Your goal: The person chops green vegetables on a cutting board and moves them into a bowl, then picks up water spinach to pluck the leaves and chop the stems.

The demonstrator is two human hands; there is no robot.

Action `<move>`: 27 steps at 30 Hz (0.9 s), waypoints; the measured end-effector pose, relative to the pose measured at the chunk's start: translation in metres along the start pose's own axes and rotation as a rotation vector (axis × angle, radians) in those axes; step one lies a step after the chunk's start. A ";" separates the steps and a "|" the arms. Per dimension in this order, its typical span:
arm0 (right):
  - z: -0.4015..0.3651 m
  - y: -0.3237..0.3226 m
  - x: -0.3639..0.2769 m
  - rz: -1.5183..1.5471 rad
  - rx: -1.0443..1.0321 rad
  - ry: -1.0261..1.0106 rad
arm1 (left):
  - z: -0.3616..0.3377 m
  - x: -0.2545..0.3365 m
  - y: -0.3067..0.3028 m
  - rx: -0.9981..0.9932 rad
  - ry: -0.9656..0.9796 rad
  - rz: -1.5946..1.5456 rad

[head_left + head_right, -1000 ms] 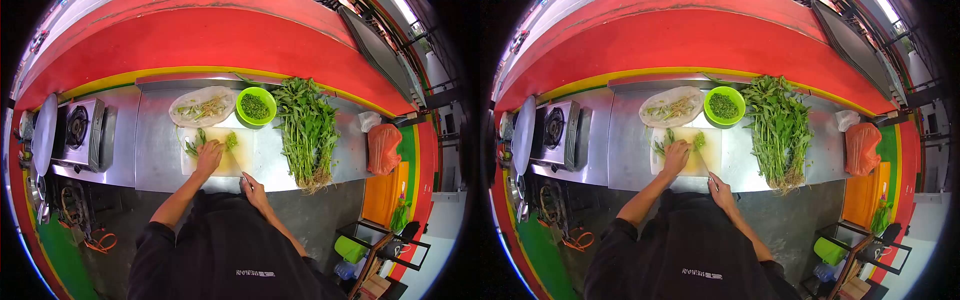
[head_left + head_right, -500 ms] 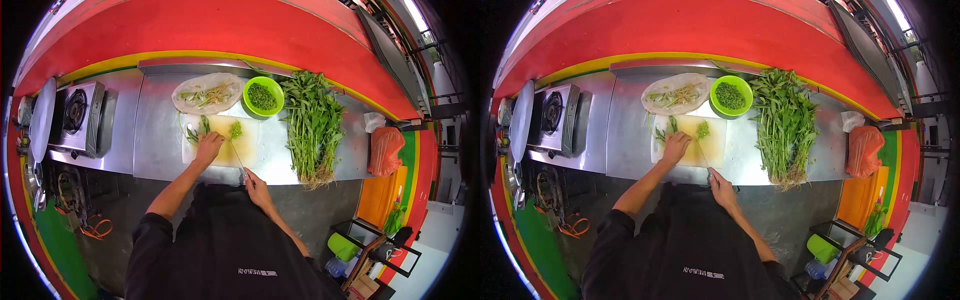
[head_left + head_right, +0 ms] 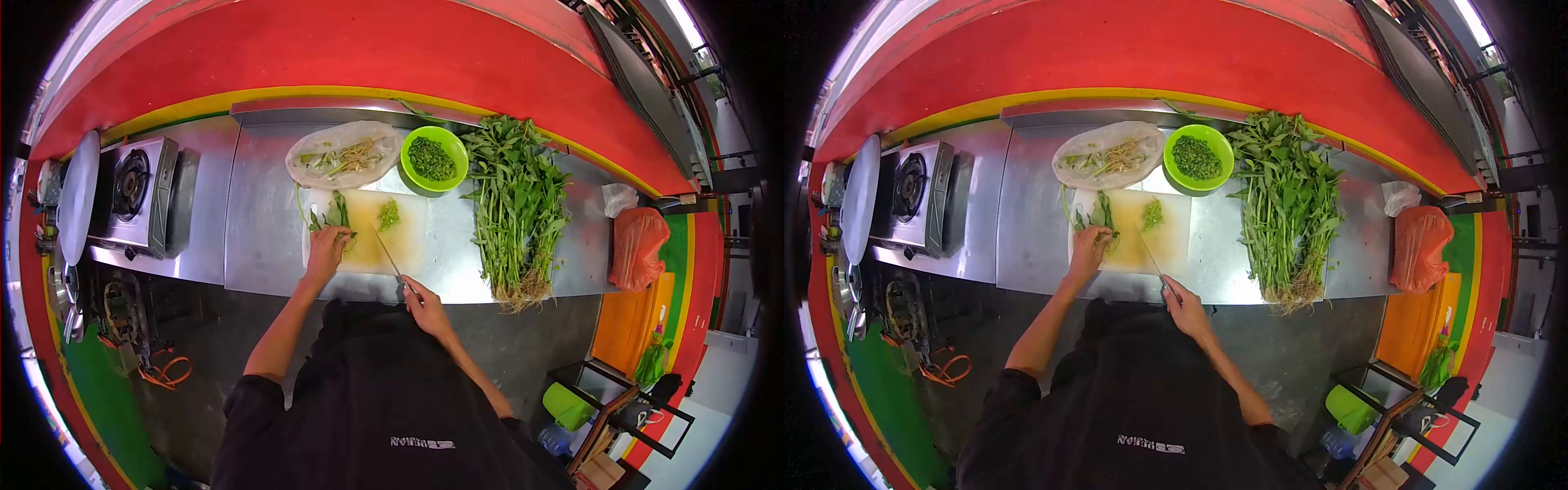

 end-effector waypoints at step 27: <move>0.000 0.014 -0.031 -0.180 -0.077 -0.032 | -0.008 0.008 -0.045 0.165 -0.176 -0.627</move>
Point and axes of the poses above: each hand's wrist, its own z-axis towards the middle knuckle, its own y-axis out of the palm, x = y × z, the point moved 4 cm from there along z, towards the middle knuckle, and after that the axes turned 3 degrees about -x, right-handed, at the moved point
